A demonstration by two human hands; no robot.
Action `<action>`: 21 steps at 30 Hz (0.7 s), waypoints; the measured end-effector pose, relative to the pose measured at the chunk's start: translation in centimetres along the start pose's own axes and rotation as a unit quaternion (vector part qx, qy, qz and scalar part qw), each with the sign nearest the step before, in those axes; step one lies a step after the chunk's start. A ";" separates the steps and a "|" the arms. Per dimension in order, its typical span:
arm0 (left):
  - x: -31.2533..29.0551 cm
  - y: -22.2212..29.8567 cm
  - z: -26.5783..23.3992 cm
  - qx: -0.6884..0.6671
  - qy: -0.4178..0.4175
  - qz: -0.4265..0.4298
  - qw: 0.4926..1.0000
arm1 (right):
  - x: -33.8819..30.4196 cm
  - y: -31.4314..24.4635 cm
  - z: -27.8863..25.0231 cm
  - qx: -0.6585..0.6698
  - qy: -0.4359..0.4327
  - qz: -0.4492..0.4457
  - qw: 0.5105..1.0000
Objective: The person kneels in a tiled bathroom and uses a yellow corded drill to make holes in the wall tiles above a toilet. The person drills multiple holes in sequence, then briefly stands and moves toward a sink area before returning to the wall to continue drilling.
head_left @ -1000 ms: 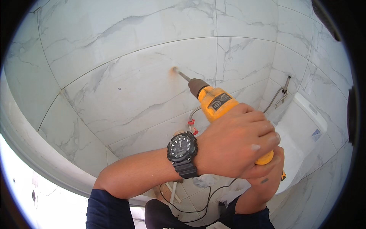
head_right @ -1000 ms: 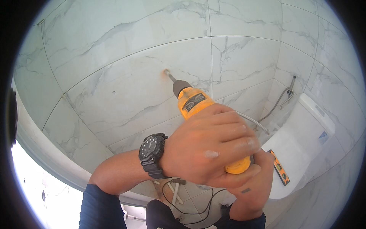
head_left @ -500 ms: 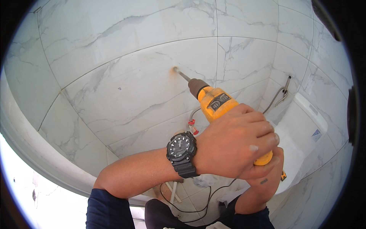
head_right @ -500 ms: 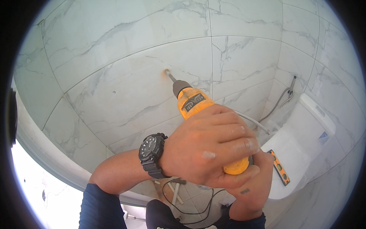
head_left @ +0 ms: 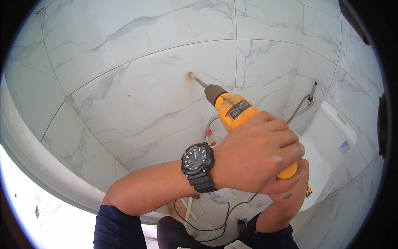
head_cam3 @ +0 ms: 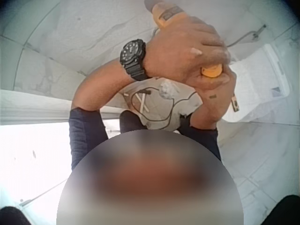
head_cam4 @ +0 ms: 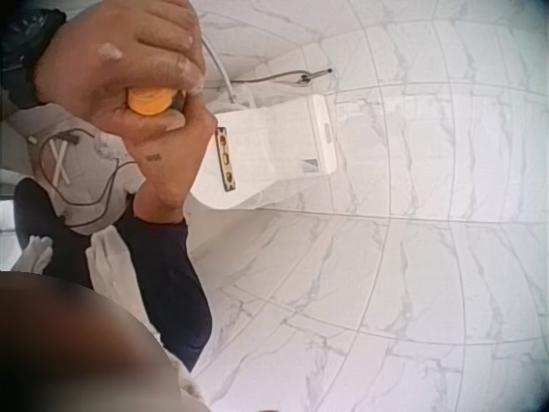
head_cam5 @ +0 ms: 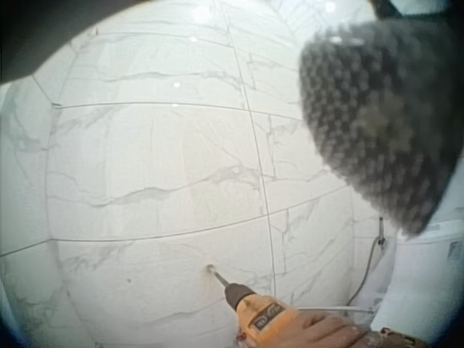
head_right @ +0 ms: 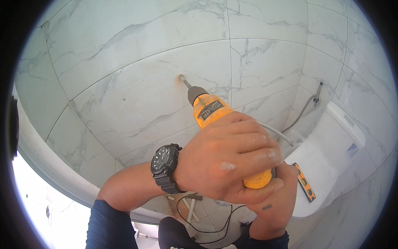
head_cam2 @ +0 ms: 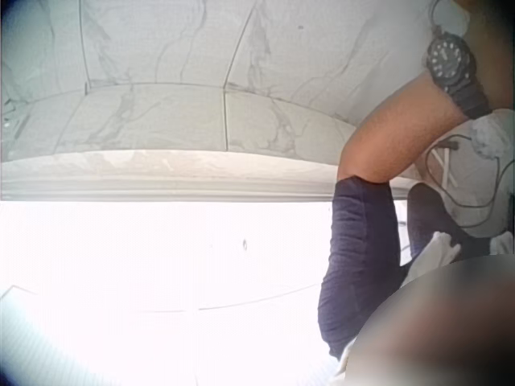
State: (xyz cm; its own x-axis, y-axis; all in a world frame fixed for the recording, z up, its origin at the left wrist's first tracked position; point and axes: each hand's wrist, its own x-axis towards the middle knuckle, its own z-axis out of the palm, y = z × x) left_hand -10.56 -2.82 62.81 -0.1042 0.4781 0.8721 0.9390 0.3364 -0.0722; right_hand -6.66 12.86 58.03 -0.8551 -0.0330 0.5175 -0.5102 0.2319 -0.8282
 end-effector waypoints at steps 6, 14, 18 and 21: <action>-0.1 0.0 -0.1 -0.004 -0.007 -0.005 1.000 | 0.1 0.1 -0.1 0.018 -0.019 -0.002 1.000; 0.0 0.0 -0.1 -0.003 -0.010 -0.004 1.000 | 0.2 0.2 -0.1 0.027 -0.009 -0.021 0.999; 0.0 0.0 -0.1 -0.005 -0.012 0.000 1.000 | 0.1 0.1 0.0 0.021 -0.006 -0.008 1.000; 0.0 -0.1 0.0 -0.006 0.001 0.001 1.000 | 0.1 0.0 0.0 0.022 -0.011 -0.007 1.000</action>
State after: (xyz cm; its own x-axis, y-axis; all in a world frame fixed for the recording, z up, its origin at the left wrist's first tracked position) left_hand -10.66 -2.84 62.77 -0.1007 0.4774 0.8729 0.9434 0.3244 -0.0685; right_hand -6.79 12.90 58.08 -0.8489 -0.0567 0.5255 -0.5260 0.1882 -0.8294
